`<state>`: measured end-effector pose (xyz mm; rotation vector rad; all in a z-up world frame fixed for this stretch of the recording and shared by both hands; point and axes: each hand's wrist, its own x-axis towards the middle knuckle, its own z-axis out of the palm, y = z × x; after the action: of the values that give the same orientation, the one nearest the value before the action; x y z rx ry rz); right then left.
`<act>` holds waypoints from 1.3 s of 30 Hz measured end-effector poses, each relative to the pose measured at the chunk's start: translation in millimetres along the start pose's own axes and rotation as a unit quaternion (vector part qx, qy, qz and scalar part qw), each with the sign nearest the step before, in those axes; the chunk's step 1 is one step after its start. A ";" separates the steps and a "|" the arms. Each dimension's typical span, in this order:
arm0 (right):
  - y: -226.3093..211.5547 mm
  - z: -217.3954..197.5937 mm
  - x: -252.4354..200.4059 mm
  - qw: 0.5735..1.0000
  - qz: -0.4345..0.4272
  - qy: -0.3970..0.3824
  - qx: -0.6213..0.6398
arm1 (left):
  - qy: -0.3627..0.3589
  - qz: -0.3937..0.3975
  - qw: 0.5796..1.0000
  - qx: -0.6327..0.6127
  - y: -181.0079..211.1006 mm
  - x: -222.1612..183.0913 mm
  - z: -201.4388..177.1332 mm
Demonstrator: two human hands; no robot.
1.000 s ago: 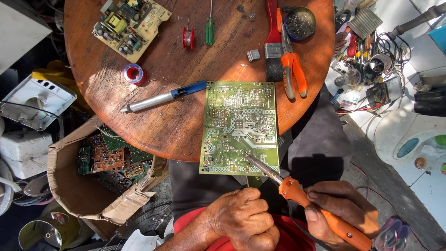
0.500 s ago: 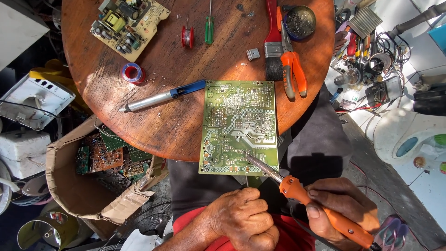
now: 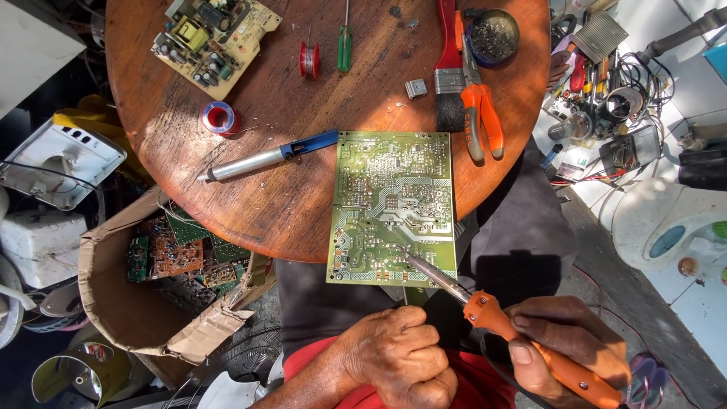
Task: Desoldering and removing electronic components from a circuit board using a soldering iron and pliers.
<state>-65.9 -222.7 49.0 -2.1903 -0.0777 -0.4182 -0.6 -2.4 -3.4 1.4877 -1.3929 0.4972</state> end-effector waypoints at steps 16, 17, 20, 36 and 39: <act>13.4 -2.7 4.2 0.995 -0.084 -0.044 0.010 | -0.007 -0.003 1.000 0.010 0.4 1.1 -1.6; 14.5 1.0 1.3 0.996 -0.084 -0.042 0.009 | -0.007 -0.002 1.000 0.008 0.7 1.4 -1.8; 15.7 8.9 -2.8 0.995 -0.097 0.018 0.020 | -0.019 -0.012 1.000 0.008 1.5 2.1 -3.7; 27.8 -4.1 7.6 0.985 -0.169 -0.044 0.012 | -0.016 -0.011 1.000 0.007 1.8 0.6 -2.5; 30.4 -4.0 4.2 0.988 -0.145 -0.053 0.020 | -0.017 -0.008 1.000 0.006 0.5 2.9 -3.7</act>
<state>-56.8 -244.8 29.3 -2.1658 -0.4628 -0.4558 0.8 -0.6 0.8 1.5224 -1.4053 0.4727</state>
